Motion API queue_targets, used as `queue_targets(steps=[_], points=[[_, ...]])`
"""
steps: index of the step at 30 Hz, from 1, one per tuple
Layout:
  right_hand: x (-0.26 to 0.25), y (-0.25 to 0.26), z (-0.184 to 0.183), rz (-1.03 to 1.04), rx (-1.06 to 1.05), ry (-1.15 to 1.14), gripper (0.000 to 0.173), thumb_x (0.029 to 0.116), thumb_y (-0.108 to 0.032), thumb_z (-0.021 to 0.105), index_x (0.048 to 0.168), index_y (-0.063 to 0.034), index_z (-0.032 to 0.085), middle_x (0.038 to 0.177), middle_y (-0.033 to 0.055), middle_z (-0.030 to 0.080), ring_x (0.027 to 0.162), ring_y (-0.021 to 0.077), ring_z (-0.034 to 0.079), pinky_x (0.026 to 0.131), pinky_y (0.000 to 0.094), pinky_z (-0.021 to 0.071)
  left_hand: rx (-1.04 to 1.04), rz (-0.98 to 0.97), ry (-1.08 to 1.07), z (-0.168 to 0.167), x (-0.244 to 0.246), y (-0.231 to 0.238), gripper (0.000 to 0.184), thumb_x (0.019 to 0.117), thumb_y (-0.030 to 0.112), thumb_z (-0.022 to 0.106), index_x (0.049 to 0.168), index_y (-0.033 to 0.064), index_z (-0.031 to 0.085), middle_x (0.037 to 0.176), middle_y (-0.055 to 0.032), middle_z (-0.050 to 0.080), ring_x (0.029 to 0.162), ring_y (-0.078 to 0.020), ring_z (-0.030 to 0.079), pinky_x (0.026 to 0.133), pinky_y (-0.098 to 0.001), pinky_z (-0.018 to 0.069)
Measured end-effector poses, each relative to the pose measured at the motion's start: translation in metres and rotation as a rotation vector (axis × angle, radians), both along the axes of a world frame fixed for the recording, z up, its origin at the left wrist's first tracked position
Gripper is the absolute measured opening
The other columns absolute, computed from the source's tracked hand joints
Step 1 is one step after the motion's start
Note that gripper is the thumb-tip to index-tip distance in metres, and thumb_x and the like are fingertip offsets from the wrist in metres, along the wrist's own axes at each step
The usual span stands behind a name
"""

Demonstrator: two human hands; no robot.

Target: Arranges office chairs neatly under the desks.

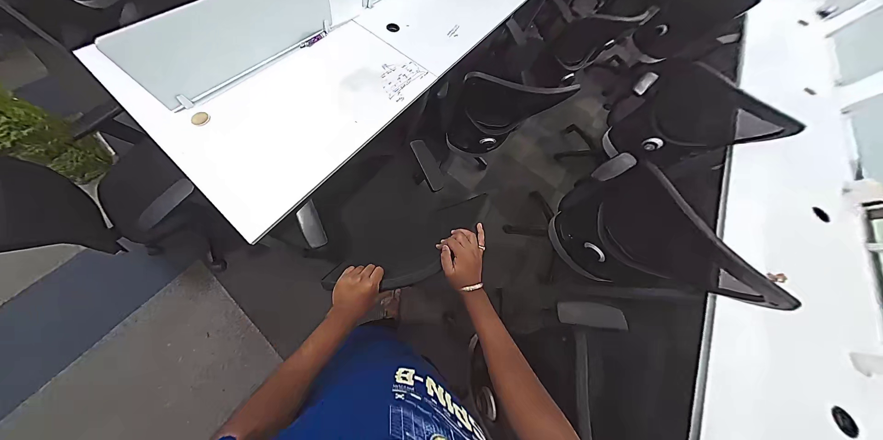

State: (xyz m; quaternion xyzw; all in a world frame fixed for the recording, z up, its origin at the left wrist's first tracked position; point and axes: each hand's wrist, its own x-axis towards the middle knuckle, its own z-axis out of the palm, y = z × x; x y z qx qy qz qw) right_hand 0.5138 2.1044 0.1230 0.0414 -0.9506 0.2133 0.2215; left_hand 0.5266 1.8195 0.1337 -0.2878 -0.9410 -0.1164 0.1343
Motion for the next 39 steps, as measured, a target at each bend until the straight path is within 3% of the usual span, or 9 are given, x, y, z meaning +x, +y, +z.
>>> queue_targets(steps=[4,11,18,21,25,29,33,39], points=[[-0.037,0.025,-0.005,0.096,-0.040,0.045,0.050,0.0966,-0.036,0.034,0.081,-0.0161,0.077,0.090,0.0034,0.075,0.113,0.0280,0.067,0.122,0.0661,0.0154,-0.009,0.065,-0.064,0.008,-0.009,0.026,0.041,0.0709,0.048,0.083,0.077,0.0109,0.068,0.071,-0.0059,0.070,0.065,-0.0225,0.070,0.058,-0.0390,0.0553],[-0.108,0.061,-0.009,0.235,0.003,0.083,0.051,0.0965,-0.039,0.033,0.079,-0.0177,0.076,0.087,0.0025,0.075,0.104,0.0257,0.068,0.119,0.0652,0.0188,0.003,0.178,0.012,-0.001,-0.052,0.062,0.038,0.0683,0.046,0.083,0.076,0.0134,0.066,0.069,-0.0032,0.068,0.063,-0.0201,0.069,0.057,-0.0371,0.0550],[-0.212,0.091,-0.013,0.437,0.035,0.144,0.052,0.0974,-0.041,0.034,0.074,-0.0150,0.073,0.077,0.0031,0.071,0.088,0.0227,0.069,0.114,0.0515,0.0348,-0.005,0.327,0.044,-0.004,-0.121,0.095,0.040,0.0699,0.051,0.081,0.076,0.0140,0.065,0.067,-0.0024,0.066,0.062,-0.0197,0.067,0.057,-0.0370,0.0531],[-0.258,0.098,-0.013,0.478,0.031,0.176,0.055,0.0986,-0.044,0.032,0.074,-0.0149,0.072,0.077,0.0044,0.070,0.087,0.0248,0.068,0.112,0.0512,0.0372,-0.012,0.416,0.003,0.001,-0.149,0.113,0.040,0.0692,0.049,0.083,0.079,0.0133,0.068,0.071,-0.0037,0.069,0.066,-0.0212,0.070,0.060,-0.0397,0.0556],[-0.314,0.100,-0.012,0.528,0.038,0.182,0.053,0.0965,-0.042,0.032,0.074,-0.0146,0.071,0.077,0.0050,0.070,0.086,0.0257,0.068,0.110,0.0522,0.0379,-0.029,0.480,0.075,-0.004,-0.186,0.127,0.040,0.0703,0.050,0.081,0.075,0.0138,0.065,0.068,-0.0027,0.066,0.062,-0.0203,0.067,0.057,-0.0382,0.0536],[-0.365,0.088,-0.010,0.569,0.064,0.180,0.052,0.0962,-0.041,0.032,0.075,-0.0138,0.072,0.078,0.0058,0.070,0.087,0.0263,0.069,0.109,0.0523,0.0393,-0.034,0.542,0.008,0.002,-0.223,0.126,0.040,0.0704,0.048,0.083,0.080,0.0124,0.067,0.073,-0.0046,0.070,0.068,-0.0227,0.070,0.062,-0.0415,0.0552],[-0.380,0.068,-0.010,0.584,0.110,0.181,0.052,0.0955,-0.042,0.034,0.077,-0.0150,0.073,0.079,0.0057,0.071,0.086,0.0281,0.068,0.100,0.0535,0.0431,-0.045,0.553,-0.252,0.016,-0.247,0.098,0.045,0.0778,0.048,0.081,0.095,0.0070,0.070,0.090,-0.0117,0.074,0.086,-0.0297,0.073,0.079,-0.0495,0.0559],[-0.393,0.067,-0.014,0.630,0.053,0.298,0.052,0.0967,-0.042,0.033,0.072,-0.0154,0.071,0.073,0.0048,0.069,0.078,0.0254,0.067,0.093,0.0485,0.0454,-0.041,0.532,-0.122,0.011,-0.252,0.093,0.046,0.0730,0.050,0.083,0.088,0.0080,0.068,0.082,-0.0102,0.072,0.077,-0.0281,0.072,0.069,-0.0469,0.0555]])
